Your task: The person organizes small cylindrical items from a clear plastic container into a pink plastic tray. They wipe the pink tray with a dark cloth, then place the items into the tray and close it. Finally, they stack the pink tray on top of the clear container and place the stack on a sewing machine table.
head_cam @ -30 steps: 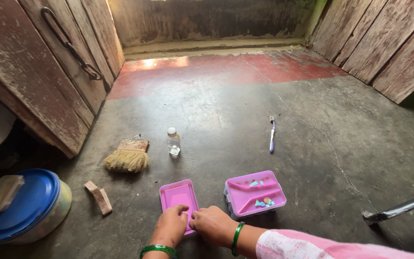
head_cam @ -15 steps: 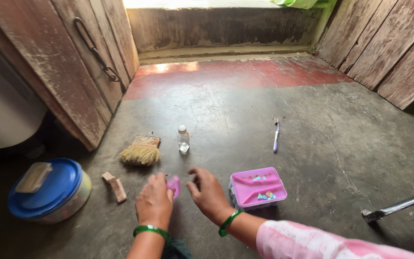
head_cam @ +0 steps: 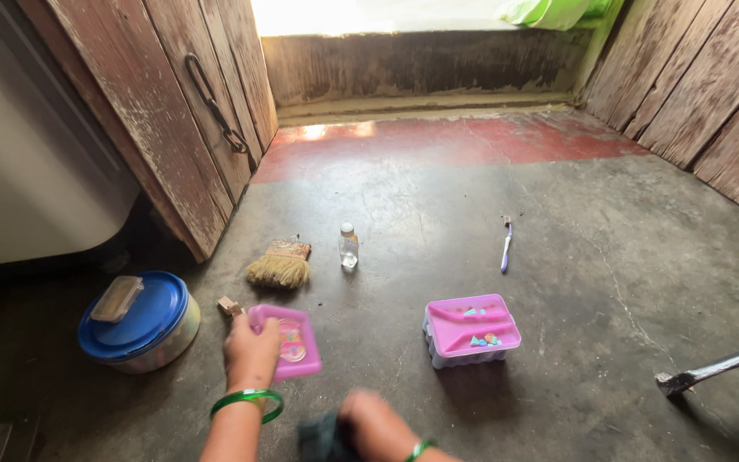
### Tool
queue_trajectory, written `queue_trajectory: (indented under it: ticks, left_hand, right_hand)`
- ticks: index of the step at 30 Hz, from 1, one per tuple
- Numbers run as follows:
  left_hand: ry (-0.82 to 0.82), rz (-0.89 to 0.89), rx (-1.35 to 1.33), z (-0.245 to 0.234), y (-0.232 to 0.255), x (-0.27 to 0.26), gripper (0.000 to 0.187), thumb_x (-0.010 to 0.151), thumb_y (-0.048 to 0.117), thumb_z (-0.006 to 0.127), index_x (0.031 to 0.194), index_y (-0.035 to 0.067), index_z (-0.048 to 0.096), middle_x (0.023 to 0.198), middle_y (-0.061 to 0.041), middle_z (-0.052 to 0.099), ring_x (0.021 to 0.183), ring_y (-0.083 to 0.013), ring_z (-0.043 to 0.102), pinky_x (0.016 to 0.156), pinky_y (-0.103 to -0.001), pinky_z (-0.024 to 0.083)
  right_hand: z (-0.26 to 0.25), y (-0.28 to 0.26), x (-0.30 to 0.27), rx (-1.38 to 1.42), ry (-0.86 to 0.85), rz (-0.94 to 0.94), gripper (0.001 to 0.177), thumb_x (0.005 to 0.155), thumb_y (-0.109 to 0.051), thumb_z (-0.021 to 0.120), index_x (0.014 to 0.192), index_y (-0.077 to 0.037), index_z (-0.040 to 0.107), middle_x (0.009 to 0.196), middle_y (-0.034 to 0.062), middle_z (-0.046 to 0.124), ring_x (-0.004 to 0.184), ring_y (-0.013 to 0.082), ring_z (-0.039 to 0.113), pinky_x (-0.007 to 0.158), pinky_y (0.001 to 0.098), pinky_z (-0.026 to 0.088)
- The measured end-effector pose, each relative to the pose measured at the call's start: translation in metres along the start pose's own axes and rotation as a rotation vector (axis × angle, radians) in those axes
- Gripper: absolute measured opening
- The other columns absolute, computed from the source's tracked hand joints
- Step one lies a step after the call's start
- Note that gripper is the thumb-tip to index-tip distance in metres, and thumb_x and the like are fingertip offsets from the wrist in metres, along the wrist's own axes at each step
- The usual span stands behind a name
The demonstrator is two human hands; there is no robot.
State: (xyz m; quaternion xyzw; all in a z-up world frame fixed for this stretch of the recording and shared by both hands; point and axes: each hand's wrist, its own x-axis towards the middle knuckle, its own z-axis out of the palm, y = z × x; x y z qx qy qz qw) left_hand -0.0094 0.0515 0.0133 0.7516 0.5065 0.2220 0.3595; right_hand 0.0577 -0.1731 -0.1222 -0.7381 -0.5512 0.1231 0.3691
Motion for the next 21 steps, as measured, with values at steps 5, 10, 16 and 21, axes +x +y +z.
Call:
queue_trajectory:
  ticks: [5,10,16,21]
  left_hand:
    - [-0.011,-0.070,-0.154,0.004,-0.004,-0.006,0.050,0.086,0.026,0.067,0.130,0.007,0.053,0.117,-0.024,0.070,0.107,-0.0391,0.069,0.095,-0.047,0.052]
    - [-0.328,-0.160,-0.887,0.023,0.026,-0.013,0.036,0.097,0.017,0.056,0.133,0.016,0.052,0.115,-0.008,0.067,0.098,-0.0209,0.067,0.080,-0.037,0.057]
    - [-0.496,-0.144,-0.899,0.001,0.062,-0.040,0.031,0.103,0.025,0.050,0.131,0.015,0.057,0.110,-0.005,0.070,0.092,-0.0158,0.066,0.071,-0.033,0.055]
    - [-0.477,-0.103,-0.718,-0.030,0.081,-0.045,0.038,0.102,0.031,0.052,0.135,0.014,0.058,0.116,-0.009,0.070,0.101,-0.0204,0.067,0.083,-0.039,0.056]
  right_hand:
    - [-0.077,-0.085,0.077,0.327,0.461,0.395,0.025,0.083,-0.016,0.072,0.105,-0.005,0.071,0.104,0.0157,0.074,0.097,0.0291,0.073,0.088,0.0357,0.056]
    - [-0.098,-0.185,0.089,0.822,0.330,0.212,0.058,0.106,-0.041,0.042,0.155,-0.011,0.039,0.158,0.0126,0.041,0.145,0.0258,0.038,0.116,0.0359,0.030]
    - [-0.109,-0.141,0.103,0.114,0.434,0.092,0.070,0.109,-0.050,0.018,0.162,-0.004,0.021,0.173,0.0141,0.020,0.160,0.0267,0.018,0.129,0.0382,0.013]
    - [-0.089,-0.054,0.092,-0.044,0.278,0.375,0.064,0.106,-0.044,0.013,0.161,-0.011,0.015,0.171,0.0128,0.010,0.157,0.0278,0.008,0.123,0.0462,0.007]
